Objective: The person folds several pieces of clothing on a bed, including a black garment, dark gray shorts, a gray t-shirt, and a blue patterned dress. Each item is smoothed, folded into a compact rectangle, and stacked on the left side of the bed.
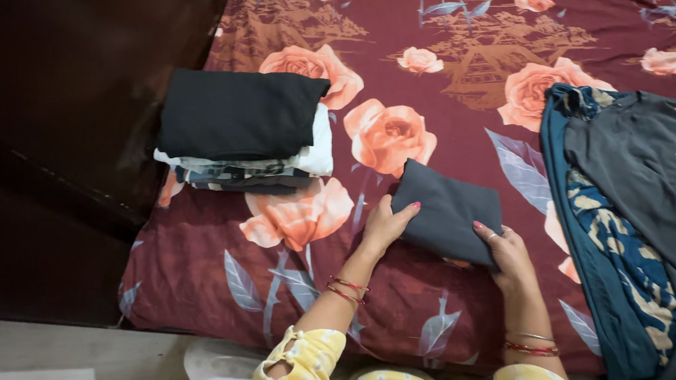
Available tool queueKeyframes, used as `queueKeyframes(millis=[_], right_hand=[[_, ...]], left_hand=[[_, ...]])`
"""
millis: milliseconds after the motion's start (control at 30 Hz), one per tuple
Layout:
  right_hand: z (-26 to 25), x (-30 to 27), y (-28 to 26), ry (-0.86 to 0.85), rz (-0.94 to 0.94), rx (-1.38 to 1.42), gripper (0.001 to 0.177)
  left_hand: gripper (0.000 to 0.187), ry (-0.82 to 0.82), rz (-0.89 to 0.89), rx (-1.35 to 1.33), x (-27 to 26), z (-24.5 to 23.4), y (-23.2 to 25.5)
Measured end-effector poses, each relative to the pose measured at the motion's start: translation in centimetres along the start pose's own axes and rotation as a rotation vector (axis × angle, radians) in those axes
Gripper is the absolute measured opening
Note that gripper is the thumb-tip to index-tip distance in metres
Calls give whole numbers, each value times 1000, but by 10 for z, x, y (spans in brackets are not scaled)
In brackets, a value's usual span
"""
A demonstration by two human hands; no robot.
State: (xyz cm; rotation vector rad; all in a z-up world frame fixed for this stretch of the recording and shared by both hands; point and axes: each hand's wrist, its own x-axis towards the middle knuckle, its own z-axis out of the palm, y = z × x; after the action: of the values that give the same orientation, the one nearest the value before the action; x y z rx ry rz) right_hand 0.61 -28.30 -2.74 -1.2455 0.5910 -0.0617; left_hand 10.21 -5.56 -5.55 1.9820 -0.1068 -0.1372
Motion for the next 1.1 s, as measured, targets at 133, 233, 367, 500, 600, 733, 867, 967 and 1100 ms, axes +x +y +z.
queueKeyframes(millis=[133, 233, 367, 500, 600, 733, 867, 967, 1100], right_hand=[[44, -24, -29, -96, 34, 63, 33], [102, -35, -61, -185, -203, 94, 35], [189, -29, -110, -401, -426, 185, 45], [282, 1, -136, -554, -650, 105, 53], [348, 35, -128, -600, -776, 56, 51], [387, 59, -76, -516, -873, -400, 76], [387, 69, -48, -372, -586, -536, 84], [385, 67, -49, -336, -685, -555, 81], [382, 55, -62, -317, -754, -564, 76]], left_hand=[[62, -22, 4, -311, -1, -50, 22], [60, 63, 39, -312, 8, -105, 48], [52, 301, 418, -231, 39, -202, 91], [46, 542, 564, -188, 67, -300, 113], [45, 619, 326, -104, 85, -350, 99], [63, 729, 37, 355, 97, -376, 47], [63, 754, -151, 21, 100, -376, 9], [64, 803, -121, 74, 96, -374, 10], [60, 976, 99, 575, 87, -363, 42]])
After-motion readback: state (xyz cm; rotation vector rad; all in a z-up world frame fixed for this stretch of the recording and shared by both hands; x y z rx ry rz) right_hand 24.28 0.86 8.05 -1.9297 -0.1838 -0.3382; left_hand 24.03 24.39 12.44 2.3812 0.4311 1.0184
